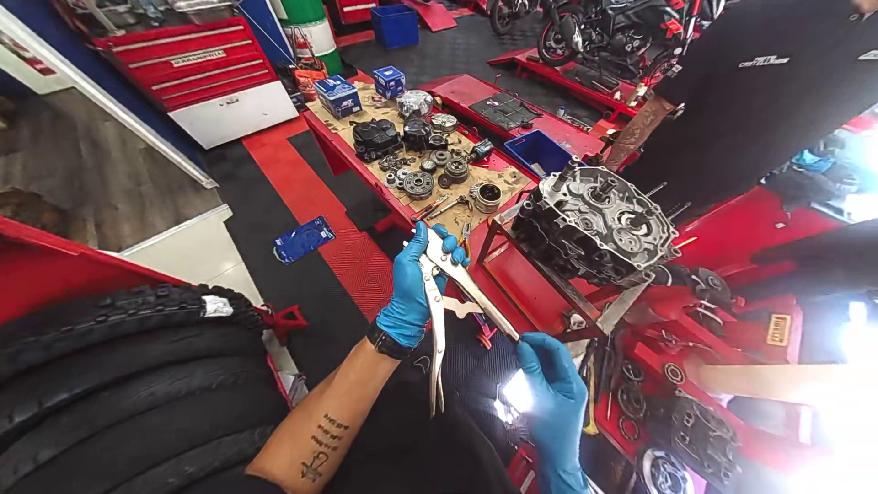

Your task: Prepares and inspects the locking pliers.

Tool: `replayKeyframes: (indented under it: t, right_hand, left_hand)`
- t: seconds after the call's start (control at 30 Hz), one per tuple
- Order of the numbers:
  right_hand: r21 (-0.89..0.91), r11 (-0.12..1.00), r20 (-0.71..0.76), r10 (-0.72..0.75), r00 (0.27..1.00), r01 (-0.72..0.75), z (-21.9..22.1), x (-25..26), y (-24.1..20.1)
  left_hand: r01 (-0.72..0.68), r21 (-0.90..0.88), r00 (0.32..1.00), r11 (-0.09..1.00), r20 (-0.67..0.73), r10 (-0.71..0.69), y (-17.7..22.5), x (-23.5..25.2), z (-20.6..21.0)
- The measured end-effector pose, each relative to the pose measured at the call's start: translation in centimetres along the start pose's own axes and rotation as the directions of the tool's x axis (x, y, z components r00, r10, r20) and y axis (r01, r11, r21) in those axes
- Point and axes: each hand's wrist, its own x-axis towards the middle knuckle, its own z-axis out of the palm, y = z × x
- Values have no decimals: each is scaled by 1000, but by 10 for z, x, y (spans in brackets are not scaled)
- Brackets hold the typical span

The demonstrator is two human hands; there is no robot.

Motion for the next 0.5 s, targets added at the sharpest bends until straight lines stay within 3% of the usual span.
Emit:
replayKeyframes:
  t: [0.2,0.33,0.5]
  right_hand:
    - [58,979,81,192,978,-197,-4,2,-5]
    - [-46,999,-2,-2,1000,2,-5,-4,-2]
    - [-22,992,15,123,992,-123,-7,-3,-6]
  left_hand:
    - [12,-22,1000,1000,27,-12,-3,3,3]
    - [13,-20,1000,1000,16,-12,-5,0,5]
    - [16,-21,998,1000,57,-15,-5,-2,6]
